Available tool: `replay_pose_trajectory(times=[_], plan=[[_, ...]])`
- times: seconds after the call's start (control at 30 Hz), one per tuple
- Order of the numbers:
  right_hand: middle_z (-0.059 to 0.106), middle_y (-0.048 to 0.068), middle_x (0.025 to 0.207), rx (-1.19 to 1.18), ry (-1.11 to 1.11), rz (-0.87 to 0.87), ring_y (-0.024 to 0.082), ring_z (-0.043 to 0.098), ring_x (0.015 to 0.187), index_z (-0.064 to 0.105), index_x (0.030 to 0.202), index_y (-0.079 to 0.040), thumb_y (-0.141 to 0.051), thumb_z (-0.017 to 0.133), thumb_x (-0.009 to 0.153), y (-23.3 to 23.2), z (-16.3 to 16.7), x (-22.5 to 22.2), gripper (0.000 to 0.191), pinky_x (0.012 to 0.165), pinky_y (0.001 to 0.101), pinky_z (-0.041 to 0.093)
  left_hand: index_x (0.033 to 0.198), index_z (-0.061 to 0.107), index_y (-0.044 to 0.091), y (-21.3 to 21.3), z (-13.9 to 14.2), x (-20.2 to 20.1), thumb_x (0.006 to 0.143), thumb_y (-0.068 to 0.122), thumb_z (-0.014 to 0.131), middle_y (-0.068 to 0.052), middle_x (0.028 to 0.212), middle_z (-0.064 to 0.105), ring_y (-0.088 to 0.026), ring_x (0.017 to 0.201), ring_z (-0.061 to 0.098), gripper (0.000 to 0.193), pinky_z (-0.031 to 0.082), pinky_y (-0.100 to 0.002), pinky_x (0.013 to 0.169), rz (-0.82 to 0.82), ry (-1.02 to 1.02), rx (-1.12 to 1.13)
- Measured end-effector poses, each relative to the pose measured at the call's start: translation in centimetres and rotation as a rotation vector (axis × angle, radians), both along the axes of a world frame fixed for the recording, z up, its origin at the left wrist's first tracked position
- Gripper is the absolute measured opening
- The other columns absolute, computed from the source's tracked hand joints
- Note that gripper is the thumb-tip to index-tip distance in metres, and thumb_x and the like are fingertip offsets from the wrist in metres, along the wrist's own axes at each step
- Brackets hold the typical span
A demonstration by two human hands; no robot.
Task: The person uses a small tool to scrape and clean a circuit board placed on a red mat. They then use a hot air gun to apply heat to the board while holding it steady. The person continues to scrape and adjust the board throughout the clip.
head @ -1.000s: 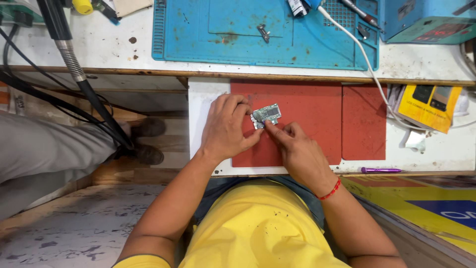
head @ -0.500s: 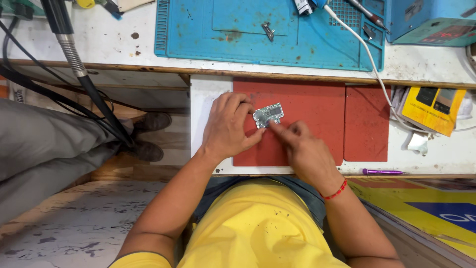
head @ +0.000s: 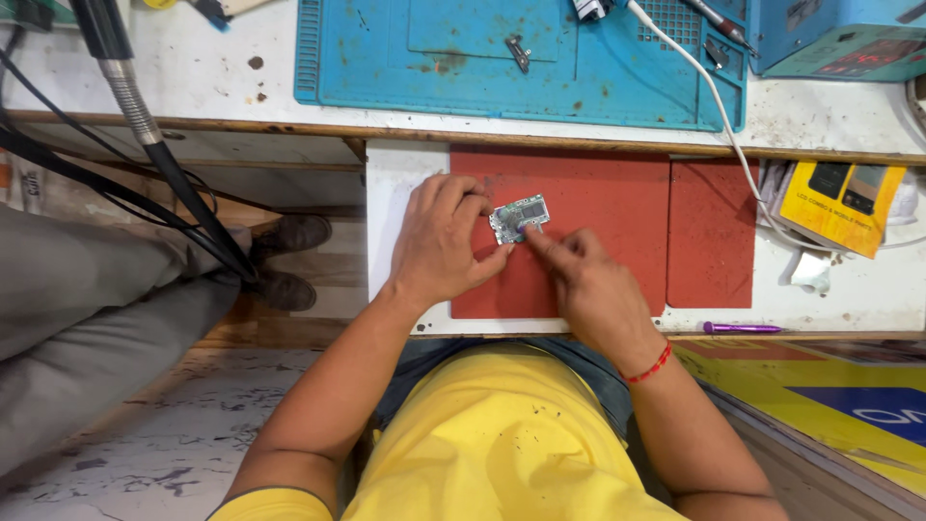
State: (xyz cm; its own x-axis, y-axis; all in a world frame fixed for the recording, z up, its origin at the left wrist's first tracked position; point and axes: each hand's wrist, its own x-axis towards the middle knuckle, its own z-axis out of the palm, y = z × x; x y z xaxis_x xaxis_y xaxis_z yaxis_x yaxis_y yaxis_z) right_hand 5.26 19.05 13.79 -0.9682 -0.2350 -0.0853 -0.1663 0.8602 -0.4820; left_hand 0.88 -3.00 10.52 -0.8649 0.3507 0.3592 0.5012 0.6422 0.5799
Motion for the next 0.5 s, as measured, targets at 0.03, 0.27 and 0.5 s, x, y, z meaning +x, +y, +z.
replay_pose_trajectory(times=[0.03, 0.27, 0.5], plan=[[0.063, 0.012, 0.1, 0.009, -0.034, 0.013, 0.038, 0.067, 0.073, 0.066, 0.138, -0.026, -0.005, 0.061, 0.09, -0.15, 0.12, 0.09, 0.053, 0.064, 0.0497, 0.054, 0.1, 0.065, 0.006, -0.03, 0.01, -0.02, 0.071, 0.031, 0.089, -0.01, 0.117, 0.059, -0.032, 0.115, 0.052, 0.045, 0.043, -0.047, 0.102, -0.001, 0.003, -0.008], [0.064, 0.011, 0.099, -0.046, -0.001, 0.051, 0.038, 0.067, 0.072, 0.066, 0.137, -0.025, -0.007, 0.061, 0.092, -0.13, 0.17, -0.17, 0.049, 0.061, 0.049, 0.054, 0.101, 0.067, 0.005, -0.07, -0.16, -0.14, 0.07, 0.031, 0.088, -0.01, 0.118, 0.059, -0.031, 0.116, 0.052, 0.046, 0.043, -0.046, 0.102, 0.004, 0.017, -0.007], [0.063, 0.013, 0.102, -0.03, 0.027, 0.036, 0.038, 0.067, 0.074, 0.065, 0.138, -0.023, -0.004, 0.059, 0.089, -0.02, -0.16, -0.04, 0.053, 0.062, 0.0488, 0.055, 0.101, 0.066, 0.006, 0.01, -0.14, -0.04, 0.071, 0.03, 0.089, -0.009, 0.118, 0.06, -0.032, 0.115, 0.053, 0.045, 0.044, -0.046, 0.102, 0.001, -0.011, -0.008]])
